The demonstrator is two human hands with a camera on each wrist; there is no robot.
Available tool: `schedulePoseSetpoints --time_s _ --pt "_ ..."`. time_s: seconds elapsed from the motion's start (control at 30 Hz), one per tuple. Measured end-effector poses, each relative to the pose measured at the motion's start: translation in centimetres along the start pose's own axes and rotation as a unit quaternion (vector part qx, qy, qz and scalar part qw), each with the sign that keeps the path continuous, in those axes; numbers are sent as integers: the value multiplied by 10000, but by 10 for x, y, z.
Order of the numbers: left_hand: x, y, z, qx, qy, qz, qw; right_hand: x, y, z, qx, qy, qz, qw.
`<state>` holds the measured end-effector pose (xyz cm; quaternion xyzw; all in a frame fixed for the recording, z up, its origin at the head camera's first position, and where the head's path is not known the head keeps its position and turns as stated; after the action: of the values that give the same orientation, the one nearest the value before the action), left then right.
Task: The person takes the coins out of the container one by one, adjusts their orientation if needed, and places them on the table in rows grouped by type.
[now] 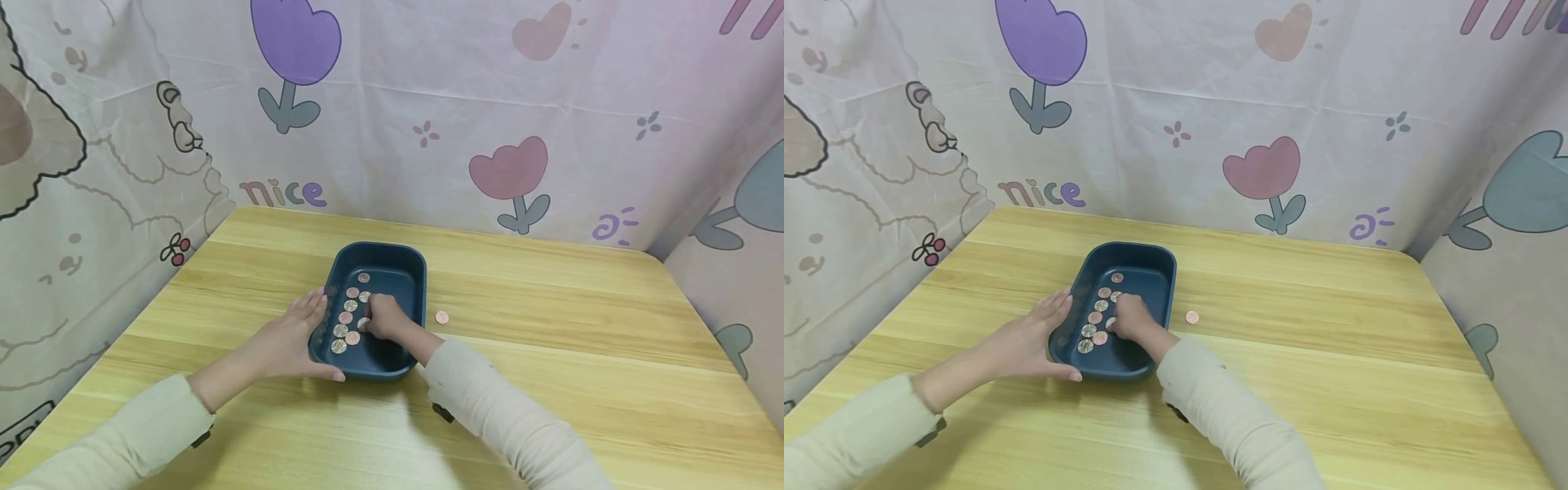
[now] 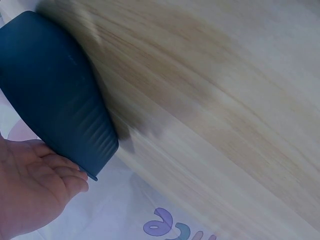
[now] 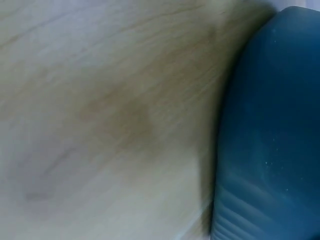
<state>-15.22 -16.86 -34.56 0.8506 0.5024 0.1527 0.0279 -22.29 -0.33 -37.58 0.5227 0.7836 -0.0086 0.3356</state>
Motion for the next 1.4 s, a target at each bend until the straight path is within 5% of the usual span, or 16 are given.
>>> schedulePoseSetpoints --time_s 0.5,0.73,1.23,1.4 --pt "0 0 -1 -40 23 -35 10000 1 29 -24 307 -1059 -735 9912" --pt "0 0 0 -18 17 -43 10000 8 46 -40 560 -1789 -680 9799" --pt "0 0 1 13 18 -51 10000 60 85 -52 509 -3308 -420 9414" --pt "-1 0 1 -7 2 -60 10000 82 93 -49 510 -3386 -297 9391"
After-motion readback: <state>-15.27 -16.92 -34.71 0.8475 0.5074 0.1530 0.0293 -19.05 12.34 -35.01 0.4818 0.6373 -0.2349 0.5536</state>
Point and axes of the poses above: each hand's wrist, its own y-axis away from the middle knuckle, its own z-axis out of the palm, x = y × z, the point moved 2 cm from there along -y, towards the middle knuckle, and after that the axes turned 12 degrees about -x, right-handed, at the moved point
